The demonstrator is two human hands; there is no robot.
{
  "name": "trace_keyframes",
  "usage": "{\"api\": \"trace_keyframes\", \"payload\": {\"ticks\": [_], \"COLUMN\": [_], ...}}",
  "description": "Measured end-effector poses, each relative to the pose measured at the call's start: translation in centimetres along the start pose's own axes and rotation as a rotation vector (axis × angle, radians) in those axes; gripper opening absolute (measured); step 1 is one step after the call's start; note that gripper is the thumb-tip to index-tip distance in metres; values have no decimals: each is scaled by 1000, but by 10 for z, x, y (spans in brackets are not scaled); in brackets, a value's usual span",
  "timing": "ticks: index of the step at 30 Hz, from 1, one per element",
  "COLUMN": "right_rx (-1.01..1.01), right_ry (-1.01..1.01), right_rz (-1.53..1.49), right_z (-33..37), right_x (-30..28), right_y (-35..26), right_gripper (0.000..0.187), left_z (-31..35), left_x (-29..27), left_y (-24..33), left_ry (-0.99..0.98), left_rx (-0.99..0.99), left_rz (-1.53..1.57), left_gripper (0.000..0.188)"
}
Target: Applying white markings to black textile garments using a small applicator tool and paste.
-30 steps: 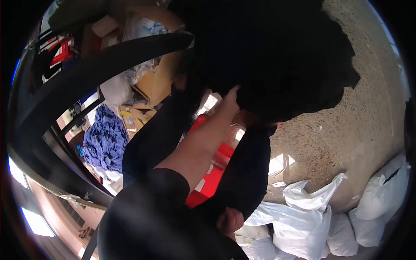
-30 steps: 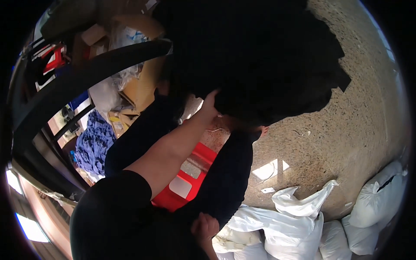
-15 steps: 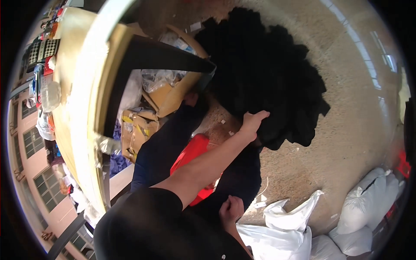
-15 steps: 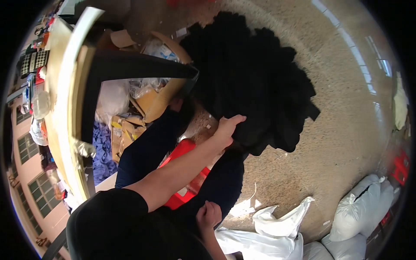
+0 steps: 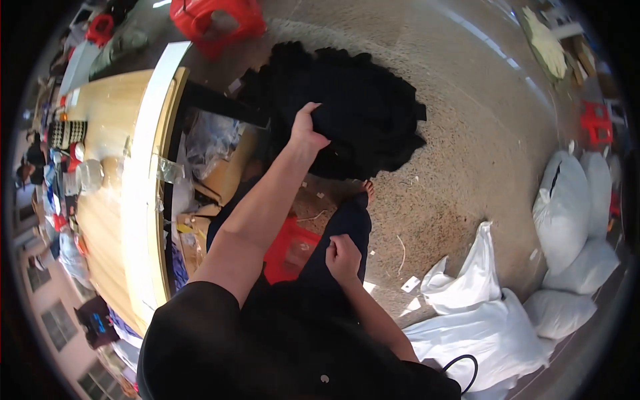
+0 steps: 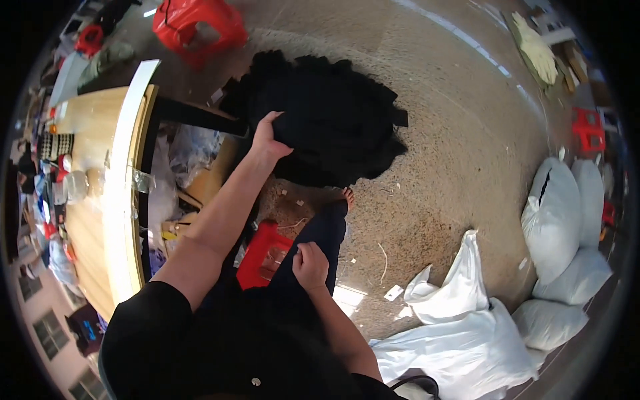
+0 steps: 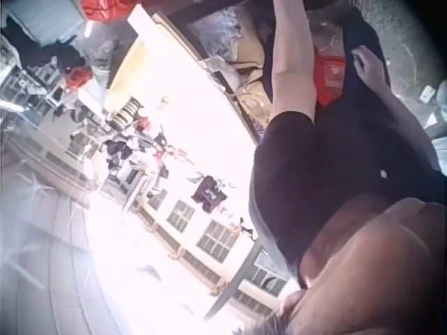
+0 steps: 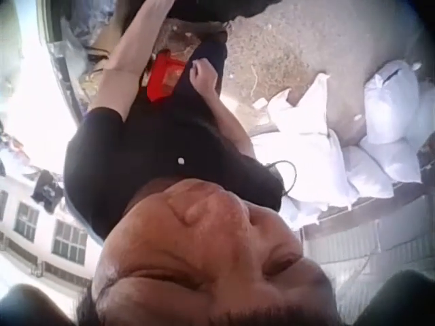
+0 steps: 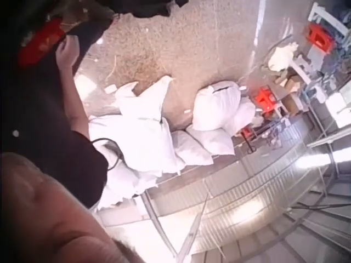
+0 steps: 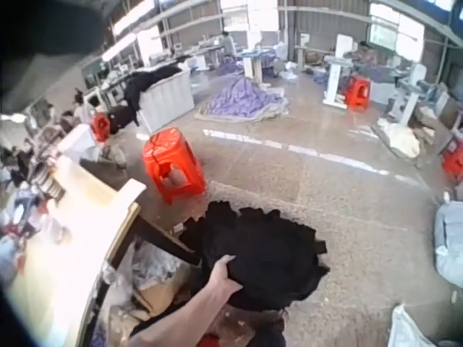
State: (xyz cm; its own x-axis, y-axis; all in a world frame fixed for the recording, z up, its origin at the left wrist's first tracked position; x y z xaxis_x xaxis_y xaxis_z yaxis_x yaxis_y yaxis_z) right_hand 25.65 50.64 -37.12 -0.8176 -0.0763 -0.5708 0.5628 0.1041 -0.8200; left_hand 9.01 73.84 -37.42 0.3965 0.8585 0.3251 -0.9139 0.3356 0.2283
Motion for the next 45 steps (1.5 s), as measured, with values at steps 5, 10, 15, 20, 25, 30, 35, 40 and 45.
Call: {"api": "trace_keyframes", "payload": {"ticks": [5, 10, 15, 20, 25, 30, 35, 40, 45], "right_rx": [-45, -70, -216, 11, -252, -376, -411, 170, 385], "right_ry": [26, 10, 340, 4, -507, -1055, -1692, -2167, -2214], "right_rz": [6, -22, -203, 82, 25, 63, 194, 75, -25], "right_z": [9, 6, -42, -95, 4, 22, 75, 219, 241], "right_x": [0, 6, 23, 3, -104, -176, -115, 72, 123], "right_y": [0, -12, -21, -79, -80, -124, -267, -339, -344], "right_gripper": [13, 22, 58, 32, 32, 32, 33, 42, 61], "left_z": [24, 120, 239, 390, 520, 613, 583, 452, 441], "left_x": [9, 38, 42, -43, -160, -324, -530, -688, -711], "left_y": [-14, -35, -37, -29, -52, -99, -148, -250, -265], "left_ry": [-36, -30, -164, -198, -587, -479, -122, 146, -11], "left_rx": [18, -5, 57, 189, 226, 428, 368, 186, 233], "left_rz": [-29, -16, -102, -58, -4, 113, 416, 863, 1193], "left_gripper": [29, 30, 29, 31, 27, 33, 37, 22, 25]}}
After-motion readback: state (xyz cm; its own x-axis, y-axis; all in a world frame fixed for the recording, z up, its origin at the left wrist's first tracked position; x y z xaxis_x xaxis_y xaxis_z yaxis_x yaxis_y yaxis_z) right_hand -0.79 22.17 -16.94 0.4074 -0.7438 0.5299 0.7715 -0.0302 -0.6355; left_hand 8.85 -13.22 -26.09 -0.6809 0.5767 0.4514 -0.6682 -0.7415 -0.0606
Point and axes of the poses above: each hand's wrist, its own z-axis away from the middle knuckle, its own x-axis out of the palm, y = z × x, the point moved 5 cm from there along -z, towards the middle knuckle, and after that the axes turned 4 degrees about y, right-handed, at the moved point
